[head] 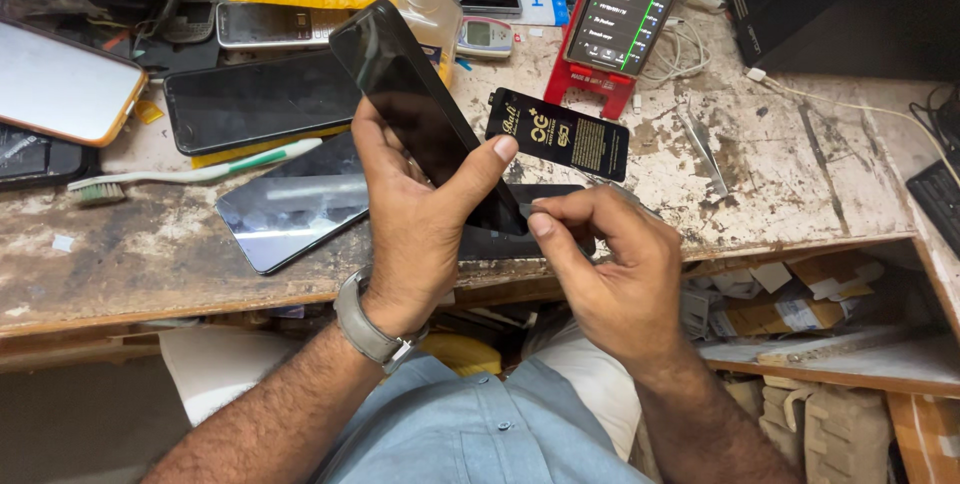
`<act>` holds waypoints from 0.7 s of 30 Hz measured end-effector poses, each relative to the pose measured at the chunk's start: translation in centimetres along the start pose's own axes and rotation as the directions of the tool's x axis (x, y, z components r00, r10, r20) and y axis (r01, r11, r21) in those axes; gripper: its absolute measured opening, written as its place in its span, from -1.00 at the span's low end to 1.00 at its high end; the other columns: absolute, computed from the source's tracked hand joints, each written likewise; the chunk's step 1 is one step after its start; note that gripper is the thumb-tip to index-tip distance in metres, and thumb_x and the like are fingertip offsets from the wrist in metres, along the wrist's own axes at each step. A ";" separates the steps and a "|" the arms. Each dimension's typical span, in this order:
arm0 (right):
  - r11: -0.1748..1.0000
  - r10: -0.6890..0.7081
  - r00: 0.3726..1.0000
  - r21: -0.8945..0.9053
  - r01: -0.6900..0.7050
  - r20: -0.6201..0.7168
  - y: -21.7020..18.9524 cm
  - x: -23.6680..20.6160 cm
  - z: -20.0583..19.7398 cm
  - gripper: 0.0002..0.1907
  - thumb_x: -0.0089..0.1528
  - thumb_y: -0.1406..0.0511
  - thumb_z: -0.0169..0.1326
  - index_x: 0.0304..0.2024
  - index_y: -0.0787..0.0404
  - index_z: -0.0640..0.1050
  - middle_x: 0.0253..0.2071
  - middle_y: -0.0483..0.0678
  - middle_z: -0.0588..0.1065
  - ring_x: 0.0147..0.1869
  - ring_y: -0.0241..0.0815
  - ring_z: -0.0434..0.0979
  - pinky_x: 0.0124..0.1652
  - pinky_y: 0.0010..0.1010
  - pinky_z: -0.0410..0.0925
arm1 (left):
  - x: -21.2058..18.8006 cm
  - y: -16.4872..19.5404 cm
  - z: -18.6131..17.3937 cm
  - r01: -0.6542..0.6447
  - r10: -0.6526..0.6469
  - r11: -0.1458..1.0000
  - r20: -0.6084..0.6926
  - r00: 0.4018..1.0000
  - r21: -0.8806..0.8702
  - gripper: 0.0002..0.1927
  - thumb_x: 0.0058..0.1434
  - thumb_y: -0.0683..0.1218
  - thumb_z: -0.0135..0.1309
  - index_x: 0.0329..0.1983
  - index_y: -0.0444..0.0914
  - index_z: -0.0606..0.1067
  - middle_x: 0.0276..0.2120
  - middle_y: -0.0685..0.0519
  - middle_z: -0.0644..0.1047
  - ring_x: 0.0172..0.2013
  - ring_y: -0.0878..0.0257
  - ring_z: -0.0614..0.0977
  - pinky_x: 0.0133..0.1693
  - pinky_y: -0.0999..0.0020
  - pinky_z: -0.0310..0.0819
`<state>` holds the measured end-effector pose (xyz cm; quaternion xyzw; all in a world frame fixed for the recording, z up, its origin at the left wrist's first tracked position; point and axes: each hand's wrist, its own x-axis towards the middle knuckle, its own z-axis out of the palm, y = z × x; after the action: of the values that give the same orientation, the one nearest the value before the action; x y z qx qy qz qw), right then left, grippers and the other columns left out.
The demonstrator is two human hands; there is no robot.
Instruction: The person removes the back cover of a smartphone, then uses a screwdriver to unscrew screws around the camera module and along the phone's edge. The back cover is placed on the table, and the phone remains open with internal components exposed.
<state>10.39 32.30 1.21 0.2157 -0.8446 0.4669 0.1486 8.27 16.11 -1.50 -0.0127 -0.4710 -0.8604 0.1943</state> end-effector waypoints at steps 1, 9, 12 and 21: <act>1.000 0.000 1.000 0.006 0.000 0.001 0.0 0.0 0.0 -0.93 0.29 0.43 0.22 -0.19 0.32 0.60 -0.31 -0.09 0.59 -0.28 -0.40 0.55 -0.26 -0.56 0.41 | 0.0 0.0 0.0 -0.005 0.005 1.000 0.004 1.000 0.010 -0.22 0.22 -0.27 0.28 0.36 -0.28 0.06 0.06 0.00 0.39 0.06 0.28 0.52 0.08 0.41 0.53; 0.975 -0.120 0.992 -0.194 0.111 -0.035 -0.7 -0.1 0.6 -0.92 0.28 0.44 0.22 -0.22 0.33 0.56 -0.28 -0.01 0.61 -0.27 -0.30 0.62 -0.26 -0.48 0.45 | -0.1 -0.6 0.1 -0.111 0.113 0.979 -0.003 0.994 0.172 -0.16 0.21 -0.26 0.34 0.38 -0.30 0.05 0.08 0.00 0.37 0.08 0.28 0.49 0.12 0.42 0.50; 0.929 -0.242 0.969 -0.302 0.214 -0.057 -1.0 -0.1 1.4 -0.90 0.30 0.44 0.21 -0.23 0.33 0.52 -0.27 0.02 0.59 -0.23 -0.22 0.62 -0.24 -0.42 0.46 | -0.1 -0.9 0.1 -0.189 0.195 0.958 -0.005 0.981 0.215 -0.11 0.22 -0.25 0.35 0.42 -0.31 0.01 0.15 -0.01 0.35 0.16 0.27 0.46 0.20 0.40 0.46; 0.983 0.145 0.980 0.090 -0.158 0.139 1.8 0.9 0.5 -0.89 0.31 0.39 0.19 -0.29 0.28 0.52 -0.44 -0.10 0.54 -0.44 -0.37 0.48 -0.49 -0.52 0.34 | -0.1 -1.1 0.0 -0.115 0.120 0.983 -0.030 0.992 0.146 -0.15 0.21 -0.25 0.32 0.41 -0.32 0.04 0.12 -0.02 0.38 0.12 0.27 0.48 0.15 0.39 0.48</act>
<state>8.69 32.56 0.07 0.1885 -0.8421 0.5033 0.0453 8.02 16.68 -2.41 -0.0098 -0.5266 -0.8112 0.2542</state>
